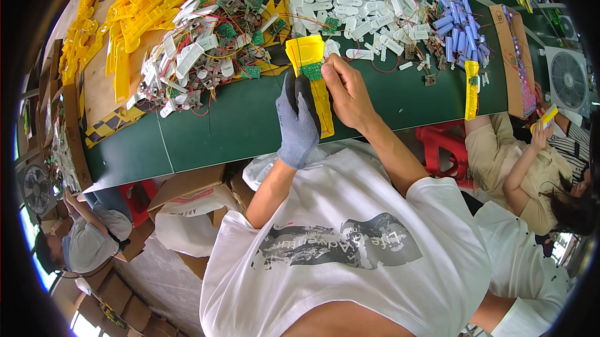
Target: The person assembles electronic components by hand, inserting circuit boards, wires, connectors, and battery packs into yellow plastic housings at a factory workbench.
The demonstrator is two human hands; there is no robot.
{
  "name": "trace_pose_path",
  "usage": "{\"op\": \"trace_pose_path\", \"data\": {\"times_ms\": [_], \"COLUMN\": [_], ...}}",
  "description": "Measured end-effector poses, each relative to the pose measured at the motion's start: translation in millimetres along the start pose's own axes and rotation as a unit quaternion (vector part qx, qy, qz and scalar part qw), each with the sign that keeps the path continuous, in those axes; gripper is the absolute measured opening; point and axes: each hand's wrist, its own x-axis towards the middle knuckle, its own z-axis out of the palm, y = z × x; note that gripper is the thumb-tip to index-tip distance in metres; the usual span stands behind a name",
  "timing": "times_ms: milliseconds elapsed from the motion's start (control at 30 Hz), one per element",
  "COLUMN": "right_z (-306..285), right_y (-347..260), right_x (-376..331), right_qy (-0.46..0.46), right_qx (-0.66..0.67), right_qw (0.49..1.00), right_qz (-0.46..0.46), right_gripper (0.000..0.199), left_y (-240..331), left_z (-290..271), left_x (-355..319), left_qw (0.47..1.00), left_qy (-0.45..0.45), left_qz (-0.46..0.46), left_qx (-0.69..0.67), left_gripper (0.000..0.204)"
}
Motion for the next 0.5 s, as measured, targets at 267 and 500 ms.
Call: {"op": "trace_pose_path", "data": {"times_ms": [267, 500], "right_z": [1.1, 8.2], "right_y": [-2.6, 1.9], "right_x": [-6.3, -15.4], "right_qy": [0.018, 0.024], "right_qx": [-0.054, -0.078], "right_qw": [0.998, 0.997], "right_qz": [-0.028, 0.007], "right_gripper": [0.025, 0.026], "left_y": [-16.4, -22.4], "left_z": [1.1, 1.7], "left_x": [1.4, -0.9], "left_qw": [0.999, 0.992], "left_qy": [0.019, 0.027], "left_qz": [0.018, -0.041], "left_qx": [-0.027, -0.119], "left_gripper": [0.030, 0.030]}}
